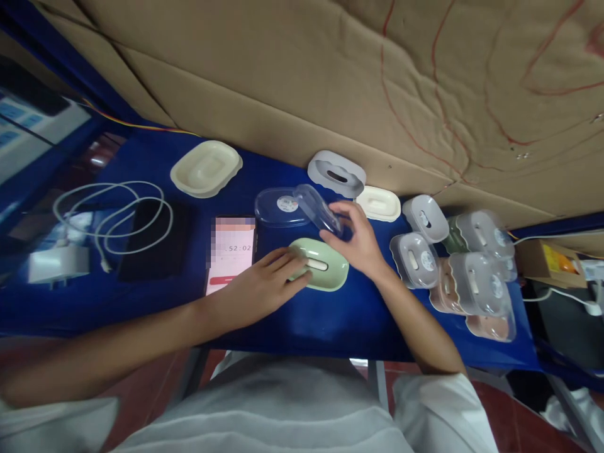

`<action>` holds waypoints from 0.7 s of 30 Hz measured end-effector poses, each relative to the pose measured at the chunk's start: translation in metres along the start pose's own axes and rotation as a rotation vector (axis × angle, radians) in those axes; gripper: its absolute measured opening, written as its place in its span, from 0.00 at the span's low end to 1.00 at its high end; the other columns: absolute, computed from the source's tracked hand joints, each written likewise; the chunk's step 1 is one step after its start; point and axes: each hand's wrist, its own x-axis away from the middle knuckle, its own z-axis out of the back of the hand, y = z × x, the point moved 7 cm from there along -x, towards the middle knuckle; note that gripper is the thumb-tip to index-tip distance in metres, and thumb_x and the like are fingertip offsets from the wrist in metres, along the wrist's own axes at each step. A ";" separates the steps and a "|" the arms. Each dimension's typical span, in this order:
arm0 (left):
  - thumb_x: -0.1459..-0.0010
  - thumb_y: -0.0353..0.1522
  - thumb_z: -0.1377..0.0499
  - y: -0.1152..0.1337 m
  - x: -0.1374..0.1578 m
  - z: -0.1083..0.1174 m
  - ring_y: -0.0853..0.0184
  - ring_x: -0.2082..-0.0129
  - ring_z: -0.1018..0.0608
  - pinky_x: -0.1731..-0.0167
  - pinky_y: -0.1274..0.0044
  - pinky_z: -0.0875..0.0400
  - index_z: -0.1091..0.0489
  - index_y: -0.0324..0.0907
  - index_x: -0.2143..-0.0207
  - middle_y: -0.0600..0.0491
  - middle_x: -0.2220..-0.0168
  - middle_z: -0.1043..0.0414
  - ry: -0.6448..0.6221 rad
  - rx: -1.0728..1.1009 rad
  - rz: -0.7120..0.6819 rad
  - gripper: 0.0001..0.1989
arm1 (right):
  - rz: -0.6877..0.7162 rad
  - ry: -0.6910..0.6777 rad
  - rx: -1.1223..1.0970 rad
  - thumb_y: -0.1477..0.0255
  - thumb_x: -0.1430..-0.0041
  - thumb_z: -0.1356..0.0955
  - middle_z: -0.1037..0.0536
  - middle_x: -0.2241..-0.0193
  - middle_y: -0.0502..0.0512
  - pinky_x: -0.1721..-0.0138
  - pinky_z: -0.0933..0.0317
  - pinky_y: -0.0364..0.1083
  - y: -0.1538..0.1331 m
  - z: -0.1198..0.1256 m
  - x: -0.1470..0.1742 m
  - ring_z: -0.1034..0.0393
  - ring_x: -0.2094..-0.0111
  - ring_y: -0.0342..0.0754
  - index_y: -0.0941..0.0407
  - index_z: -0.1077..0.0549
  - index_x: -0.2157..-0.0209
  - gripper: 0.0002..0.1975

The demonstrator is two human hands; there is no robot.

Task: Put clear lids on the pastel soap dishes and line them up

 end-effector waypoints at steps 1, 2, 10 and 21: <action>0.32 0.23 0.40 -0.003 0.000 0.001 0.52 0.43 0.20 0.40 0.61 0.24 0.28 0.37 0.44 0.40 0.43 0.26 0.012 0.024 0.032 0.16 | -0.026 -0.007 0.007 0.58 0.33 0.27 0.29 0.37 0.63 0.37 0.28 0.58 0.001 0.006 0.016 0.30 0.35 0.56 0.50 0.32 0.39 0.25; 0.32 0.23 0.39 -0.006 0.000 0.002 0.51 0.42 0.21 0.41 0.61 0.23 0.29 0.38 0.41 0.39 0.40 0.27 0.028 0.045 0.065 0.19 | -0.037 -0.022 0.025 0.57 0.33 0.27 0.31 0.34 0.64 0.36 0.29 0.59 0.000 0.010 0.032 0.32 0.32 0.58 0.49 0.32 0.37 0.27; 0.32 0.34 0.31 -0.028 -0.004 0.001 0.42 0.31 0.29 0.37 0.51 0.25 0.43 0.43 0.26 0.32 0.28 0.38 0.090 0.115 0.180 0.37 | 0.180 -0.182 0.229 0.64 0.29 0.29 0.31 0.29 0.63 0.30 0.35 0.68 -0.020 -0.002 0.090 0.36 0.27 0.63 0.46 0.35 0.28 0.31; 0.34 0.34 0.30 -0.035 -0.002 -0.006 0.44 0.35 0.26 0.39 0.54 0.21 0.35 0.38 0.32 0.34 0.36 0.31 0.041 0.165 0.206 0.31 | 0.375 -0.270 0.497 0.66 0.26 0.30 0.36 0.25 0.56 0.23 0.50 0.73 -0.023 -0.025 0.094 0.54 0.20 0.63 0.44 0.34 0.27 0.29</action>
